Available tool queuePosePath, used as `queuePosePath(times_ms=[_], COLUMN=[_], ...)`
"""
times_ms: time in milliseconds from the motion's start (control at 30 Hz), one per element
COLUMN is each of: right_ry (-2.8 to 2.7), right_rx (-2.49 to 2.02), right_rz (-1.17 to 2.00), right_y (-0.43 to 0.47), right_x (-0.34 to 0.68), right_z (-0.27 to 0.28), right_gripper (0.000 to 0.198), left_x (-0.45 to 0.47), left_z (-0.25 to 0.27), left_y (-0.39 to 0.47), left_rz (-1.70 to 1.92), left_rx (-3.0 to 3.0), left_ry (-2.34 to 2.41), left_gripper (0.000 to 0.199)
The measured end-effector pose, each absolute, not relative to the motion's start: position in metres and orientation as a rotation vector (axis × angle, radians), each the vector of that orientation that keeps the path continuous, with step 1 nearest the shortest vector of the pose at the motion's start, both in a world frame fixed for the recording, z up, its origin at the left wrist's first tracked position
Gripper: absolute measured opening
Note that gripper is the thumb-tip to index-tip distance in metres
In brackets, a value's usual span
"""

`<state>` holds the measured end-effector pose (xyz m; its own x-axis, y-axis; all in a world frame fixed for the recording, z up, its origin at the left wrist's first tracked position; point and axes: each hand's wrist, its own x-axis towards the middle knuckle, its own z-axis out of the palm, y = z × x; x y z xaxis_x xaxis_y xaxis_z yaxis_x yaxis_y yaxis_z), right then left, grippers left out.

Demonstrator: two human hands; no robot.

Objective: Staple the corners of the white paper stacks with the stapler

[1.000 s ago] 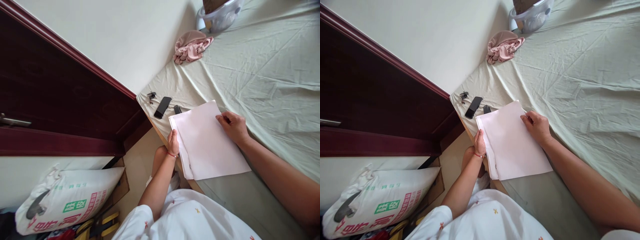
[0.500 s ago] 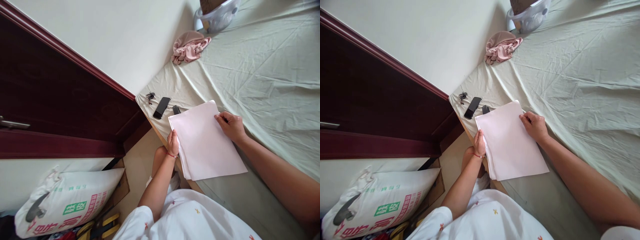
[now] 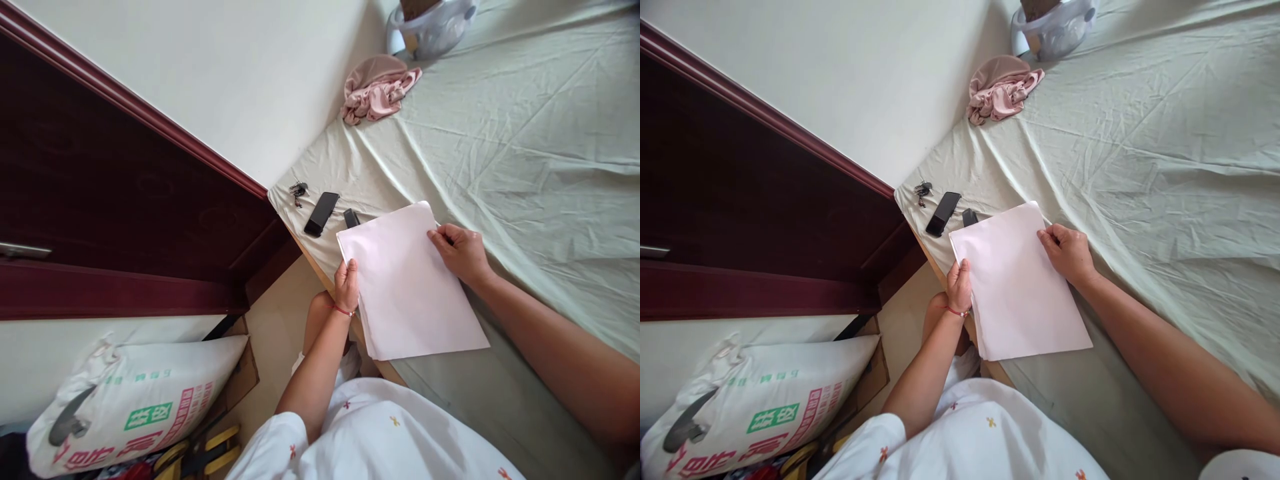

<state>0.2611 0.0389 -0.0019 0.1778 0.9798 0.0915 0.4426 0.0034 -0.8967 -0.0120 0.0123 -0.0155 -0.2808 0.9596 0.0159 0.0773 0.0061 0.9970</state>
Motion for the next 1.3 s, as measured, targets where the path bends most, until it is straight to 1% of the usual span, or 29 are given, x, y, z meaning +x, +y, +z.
queuePosePath(times_ms=[100, 167, 200, 267, 333, 367, 433, 533, 633, 800, 900, 1000, 1033, 1167, 1300], right_ry=[-1.44, -1.477, -1.485, -1.479, -1.462, -1.462, -1.467, -1.434, -1.383, -1.22, -1.052, -0.951, -0.956, -1.165, -1.444], right_rx=[-1.512, -1.445, -1.418, -1.381, -1.349, -1.326, -1.258, -1.132, -1.01, -0.75, -0.766, -0.846, -0.866, -0.919, -0.967], right_rz=[0.78, 0.785, 0.802, 0.871, 0.965, 1.021, 1.144, 1.307, 1.429, 1.614, 1.65, 1.572, 1.534, 1.433, 1.346], right_y=[0.04, 0.042, 0.043, 0.045, 0.046, 0.046, 0.047, 0.046, 0.044, 0.042, 0.042, 0.043, 0.043, 0.043, 0.039], right_x=[0.261, 0.261, 0.261, 0.261, 0.262, 0.262, 0.263, 0.263, 0.264, 0.26, 0.258, 0.262, 0.264, 0.278, 0.281], right_z=[-0.004, -0.008, -0.01, -0.014, -0.018, -0.02, -0.022, -0.022, -0.016, -0.004, -0.003, -0.001, 0.002, 0.015, 0.022], right_gripper=[0.03, 0.028, 0.032, 0.052, 0.071, 0.076, 0.081, 0.082, 0.079, 0.059, 0.048, 0.042, 0.04, 0.037, 0.037], left_x=[-0.014, -0.017, -0.019, -0.025, -0.029, -0.03, -0.03, -0.022, -0.008, 0.008, 0.007, -0.009, -0.018, -0.062, -0.092], left_z=[-0.019, -0.018, -0.015, -0.004, 0.013, 0.023, 0.041, 0.062, 0.075, 0.078, 0.067, 0.055, 0.052, 0.049, 0.048], left_y=[0.014, 0.018, 0.02, 0.027, 0.034, 0.037, 0.044, 0.051, 0.055, 0.055, 0.051, 0.045, 0.043, 0.036, 0.03], left_rz=[1.427, 1.51, 1.553, 1.642, 1.741, 1.789, 1.851, 1.825, 1.769, 1.733, 1.695, 1.615, 1.591, 1.575, 1.395], left_rx=[1.015, 0.892, 0.835, 0.712, 0.552, 0.46, 0.363, 0.279, 0.206, 0.222, 0.337, 0.489, 0.54, 0.78, 0.941], left_ry=[1.473, 1.5, 1.514, 1.513, 1.447, 1.4, 1.31, 1.205, 1.113, 0.989, 0.97, 0.993, 1.005, 1.128, 1.32], left_gripper=[0.05, 0.043, 0.038, 0.029, 0.026, 0.024, 0.026, 0.036, 0.045, 0.046, 0.039, 0.019, 0.019, 0.044, 0.062])
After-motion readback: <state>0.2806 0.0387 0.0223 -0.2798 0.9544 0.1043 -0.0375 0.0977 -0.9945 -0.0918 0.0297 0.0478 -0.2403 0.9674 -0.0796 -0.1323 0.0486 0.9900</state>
